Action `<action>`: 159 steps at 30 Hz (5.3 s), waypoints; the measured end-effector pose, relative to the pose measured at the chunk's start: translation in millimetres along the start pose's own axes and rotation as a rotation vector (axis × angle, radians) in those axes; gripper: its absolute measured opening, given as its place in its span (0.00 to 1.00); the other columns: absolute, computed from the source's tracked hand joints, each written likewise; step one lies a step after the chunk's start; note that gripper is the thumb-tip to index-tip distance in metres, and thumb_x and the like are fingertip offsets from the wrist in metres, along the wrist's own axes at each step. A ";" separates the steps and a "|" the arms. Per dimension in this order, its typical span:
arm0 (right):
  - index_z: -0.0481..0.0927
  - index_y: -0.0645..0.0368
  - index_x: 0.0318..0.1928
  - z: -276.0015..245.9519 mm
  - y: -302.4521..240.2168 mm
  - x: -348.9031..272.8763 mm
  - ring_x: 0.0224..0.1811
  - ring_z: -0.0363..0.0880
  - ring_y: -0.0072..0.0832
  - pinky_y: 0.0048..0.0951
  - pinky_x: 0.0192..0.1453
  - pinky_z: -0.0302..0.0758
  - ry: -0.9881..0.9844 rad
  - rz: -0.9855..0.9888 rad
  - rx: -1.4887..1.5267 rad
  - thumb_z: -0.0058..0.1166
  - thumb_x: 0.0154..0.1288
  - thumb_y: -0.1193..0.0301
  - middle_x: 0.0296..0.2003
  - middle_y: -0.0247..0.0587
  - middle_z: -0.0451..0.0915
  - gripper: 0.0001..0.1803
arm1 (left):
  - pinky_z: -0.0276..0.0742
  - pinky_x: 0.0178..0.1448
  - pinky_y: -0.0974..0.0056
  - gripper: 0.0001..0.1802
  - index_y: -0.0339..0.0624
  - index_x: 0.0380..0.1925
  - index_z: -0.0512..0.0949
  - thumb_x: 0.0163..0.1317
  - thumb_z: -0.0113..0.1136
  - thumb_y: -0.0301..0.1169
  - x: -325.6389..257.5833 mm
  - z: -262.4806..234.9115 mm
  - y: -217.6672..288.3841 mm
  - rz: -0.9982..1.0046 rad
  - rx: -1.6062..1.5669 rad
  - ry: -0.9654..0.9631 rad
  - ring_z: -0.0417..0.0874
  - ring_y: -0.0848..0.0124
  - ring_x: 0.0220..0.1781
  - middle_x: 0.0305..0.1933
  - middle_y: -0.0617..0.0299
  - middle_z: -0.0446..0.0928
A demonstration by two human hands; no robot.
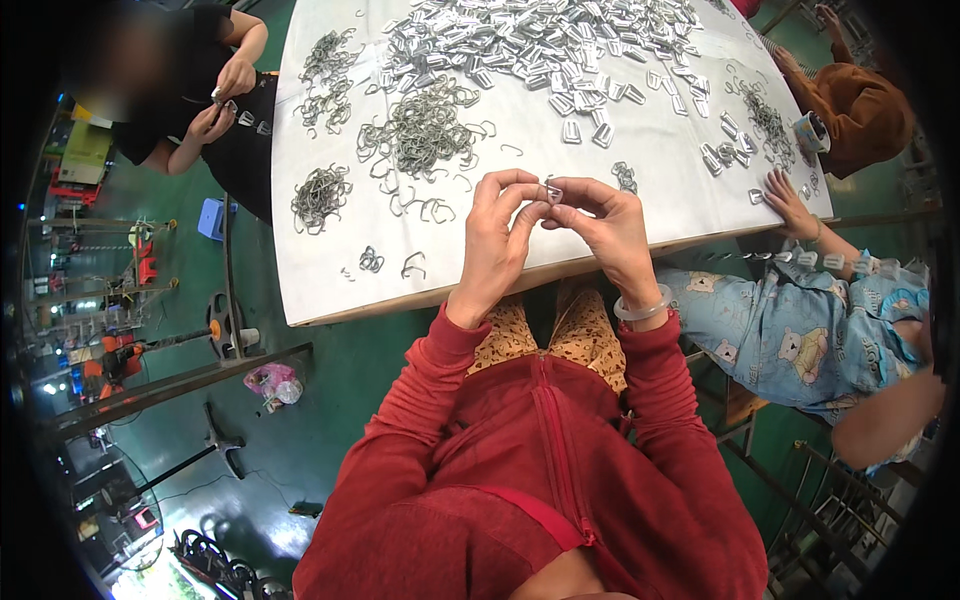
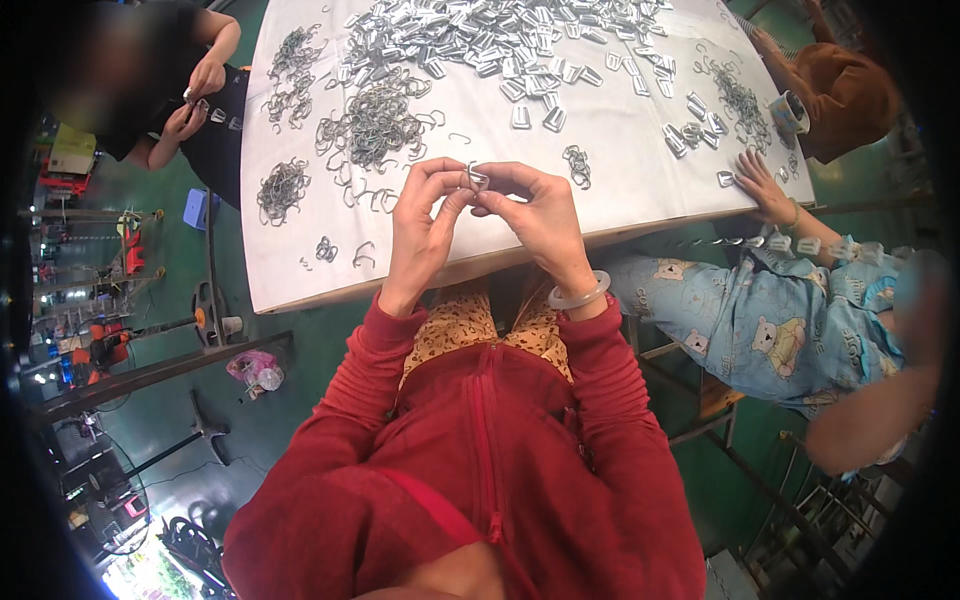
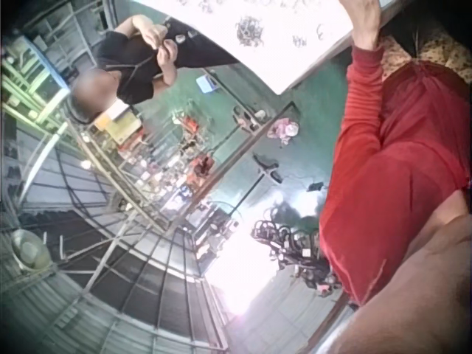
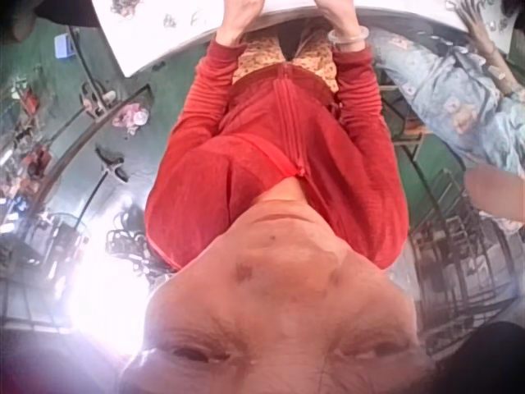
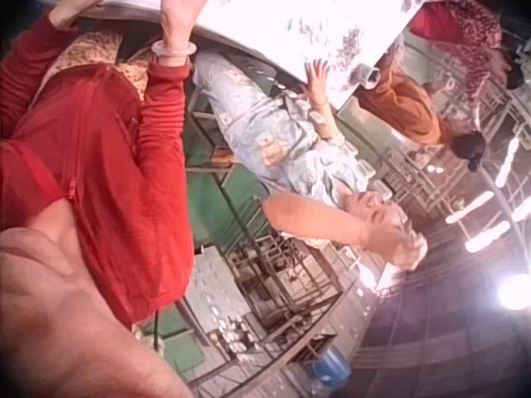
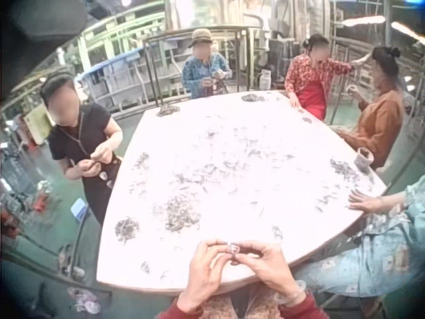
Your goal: The person picks small metal hooks and rectangular metal pieces from a table and connects them by hand. They repeatedly form short chains and hang them on a nearby rack. Other people at the table perform similar assembly actions.
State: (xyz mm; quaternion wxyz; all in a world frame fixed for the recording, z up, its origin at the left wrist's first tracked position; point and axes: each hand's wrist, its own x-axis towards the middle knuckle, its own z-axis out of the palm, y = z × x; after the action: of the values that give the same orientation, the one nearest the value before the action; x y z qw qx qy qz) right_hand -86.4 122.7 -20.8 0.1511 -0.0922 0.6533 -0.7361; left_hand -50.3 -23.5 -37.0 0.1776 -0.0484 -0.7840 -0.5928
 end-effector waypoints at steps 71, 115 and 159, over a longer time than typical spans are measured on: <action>0.78 0.66 0.40 -29.5 -38.3 -45.3 0.34 0.78 0.19 0.18 0.40 0.72 0.291 -0.078 -0.018 0.62 0.49 0.82 0.30 0.37 0.81 0.14 | 0.75 0.43 0.69 0.09 0.33 0.36 0.77 0.62 0.57 0.29 59.8 -38.3 0.4 -0.328 -0.186 -0.333 0.80 0.73 0.36 0.34 0.58 0.80; 0.77 0.69 0.48 -36.1 -16.2 -23.0 0.36 0.81 0.26 0.25 0.40 0.80 0.070 -0.023 0.074 0.53 0.62 0.79 0.38 0.44 0.80 0.14 | 0.78 0.38 0.70 0.05 0.33 0.37 0.76 0.63 0.55 0.24 -38.5 11.3 26.3 -0.080 -0.144 -0.281 0.82 0.74 0.32 0.30 0.58 0.80; 0.80 0.69 0.41 -37.0 -6.9 -95.2 0.31 0.80 0.22 0.20 0.37 0.78 0.320 0.024 0.045 0.58 0.58 0.81 0.32 0.42 0.82 0.09 | 0.74 0.52 0.69 0.07 0.35 0.37 0.79 0.61 0.59 0.27 -22.3 6.4 46.0 -0.338 -0.563 -0.520 0.77 0.74 0.47 0.45 0.60 0.76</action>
State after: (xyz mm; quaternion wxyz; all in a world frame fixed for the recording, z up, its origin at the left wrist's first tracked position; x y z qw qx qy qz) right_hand -10.2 190.6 -13.0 0.0556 0.0375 0.6536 -0.7538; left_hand -17.7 -1.0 -4.0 -0.1462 -0.1141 -0.6069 -0.7728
